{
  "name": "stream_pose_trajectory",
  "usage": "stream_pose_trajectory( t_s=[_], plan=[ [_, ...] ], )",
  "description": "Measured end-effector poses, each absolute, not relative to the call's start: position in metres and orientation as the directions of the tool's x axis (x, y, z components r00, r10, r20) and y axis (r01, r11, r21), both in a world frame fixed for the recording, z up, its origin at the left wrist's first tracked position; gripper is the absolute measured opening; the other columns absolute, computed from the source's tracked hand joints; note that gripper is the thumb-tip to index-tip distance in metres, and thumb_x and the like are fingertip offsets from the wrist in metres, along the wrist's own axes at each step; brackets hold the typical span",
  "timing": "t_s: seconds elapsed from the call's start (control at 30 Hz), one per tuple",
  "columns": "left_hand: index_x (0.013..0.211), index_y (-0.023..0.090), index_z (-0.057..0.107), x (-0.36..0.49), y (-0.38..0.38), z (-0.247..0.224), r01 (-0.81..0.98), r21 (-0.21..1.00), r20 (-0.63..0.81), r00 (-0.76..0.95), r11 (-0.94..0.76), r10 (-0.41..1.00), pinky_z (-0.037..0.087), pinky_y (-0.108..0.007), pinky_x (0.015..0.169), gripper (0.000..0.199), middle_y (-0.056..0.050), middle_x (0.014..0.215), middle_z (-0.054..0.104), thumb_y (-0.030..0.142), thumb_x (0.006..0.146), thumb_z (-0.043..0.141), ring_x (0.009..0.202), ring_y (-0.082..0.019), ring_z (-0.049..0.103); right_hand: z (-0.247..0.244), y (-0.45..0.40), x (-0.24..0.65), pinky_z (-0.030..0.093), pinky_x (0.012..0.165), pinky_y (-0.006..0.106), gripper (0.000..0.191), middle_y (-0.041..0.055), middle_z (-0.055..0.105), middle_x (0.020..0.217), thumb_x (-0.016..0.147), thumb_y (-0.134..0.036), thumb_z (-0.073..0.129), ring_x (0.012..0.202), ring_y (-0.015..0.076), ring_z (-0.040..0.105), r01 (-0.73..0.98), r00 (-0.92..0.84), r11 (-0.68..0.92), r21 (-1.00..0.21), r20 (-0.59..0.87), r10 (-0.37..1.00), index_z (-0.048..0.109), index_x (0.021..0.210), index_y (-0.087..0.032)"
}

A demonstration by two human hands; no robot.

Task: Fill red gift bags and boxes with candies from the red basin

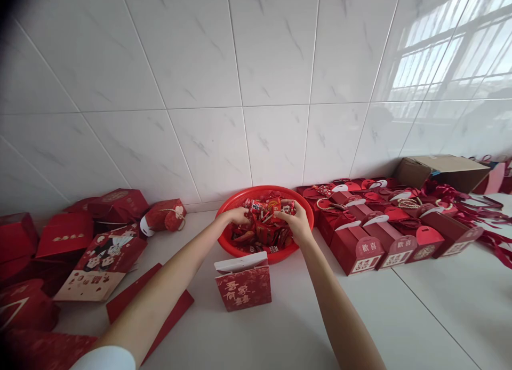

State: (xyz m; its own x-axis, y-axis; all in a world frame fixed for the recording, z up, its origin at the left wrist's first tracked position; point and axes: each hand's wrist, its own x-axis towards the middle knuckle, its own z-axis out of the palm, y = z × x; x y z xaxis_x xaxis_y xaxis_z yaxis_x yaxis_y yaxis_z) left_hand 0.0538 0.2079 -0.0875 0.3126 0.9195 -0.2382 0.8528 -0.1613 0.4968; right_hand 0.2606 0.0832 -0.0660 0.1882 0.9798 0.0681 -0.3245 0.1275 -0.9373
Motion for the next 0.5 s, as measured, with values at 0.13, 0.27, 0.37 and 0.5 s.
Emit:
stream_pose_trajectory(
  t_s=[0.13, 0.27, 0.37, 0.5],
  plan=[
    [0.064, 0.019, 0.070, 0.0510, 0.2063, -0.0879, 0.864, 0.484, -0.281, 0.304, -0.138, 0.910, 0.051, -0.024, 0.060, 0.010, -0.001, 0.070, 0.071, 0.022, 0.058, 0.076, 0.074, -0.023, 0.068, -0.0678, 0.0842, 0.2612, 0.058, 0.058, 0.032, 0.055, -0.0007, 0.068, 0.074, 0.045, -0.033, 0.091, 0.065, 0.0190, 0.065, -0.309, 0.189, 0.128, -0.942, 0.072, 0.979, 0.065, 0.092, -0.020],
    [0.065, 0.019, 0.068, 0.0518, 0.2051, -0.0869, 0.858, 0.502, -0.302, 0.294, -0.111, 0.907, 0.052, -0.025, 0.061, 0.012, -0.001, 0.067, 0.069, 0.022, 0.057, 0.076, 0.074, -0.023, 0.068, -0.0692, 0.0845, 0.2614, 0.058, 0.059, 0.033, 0.054, -0.0017, 0.067, 0.072, 0.046, -0.034, 0.091, 0.064, 0.0189, 0.064, -0.303, 0.184, 0.129, -0.944, 0.075, 0.980, 0.065, 0.093, -0.020],
    [0.069, 0.018, 0.068, 0.0527, 0.2054, -0.0860, 0.849, 0.521, -0.329, 0.294, -0.087, 0.898, 0.053, -0.026, 0.062, 0.016, -0.003, 0.073, 0.072, 0.020, 0.056, 0.077, 0.075, -0.024, 0.069, -0.0682, 0.0837, 0.2613, 0.057, 0.057, 0.031, 0.054, -0.0017, 0.066, 0.072, 0.046, -0.033, 0.091, 0.063, 0.0180, 0.064, -0.304, 0.180, 0.135, -0.943, 0.082, 0.980, 0.065, 0.092, -0.020],
    [0.071, 0.016, 0.068, 0.0547, 0.2052, -0.0860, 0.844, 0.532, -0.379, 0.306, -0.065, 0.873, 0.054, -0.029, 0.065, 0.016, -0.007, 0.078, 0.074, 0.019, 0.057, 0.075, 0.078, -0.026, 0.070, -0.0669, 0.0826, 0.2615, 0.057, 0.055, 0.030, 0.054, -0.0014, 0.066, 0.075, 0.046, -0.032, 0.091, 0.063, 0.0165, 0.063, -0.310, 0.174, 0.148, -0.939, 0.097, 0.980, 0.065, 0.091, -0.019]
  ],
)
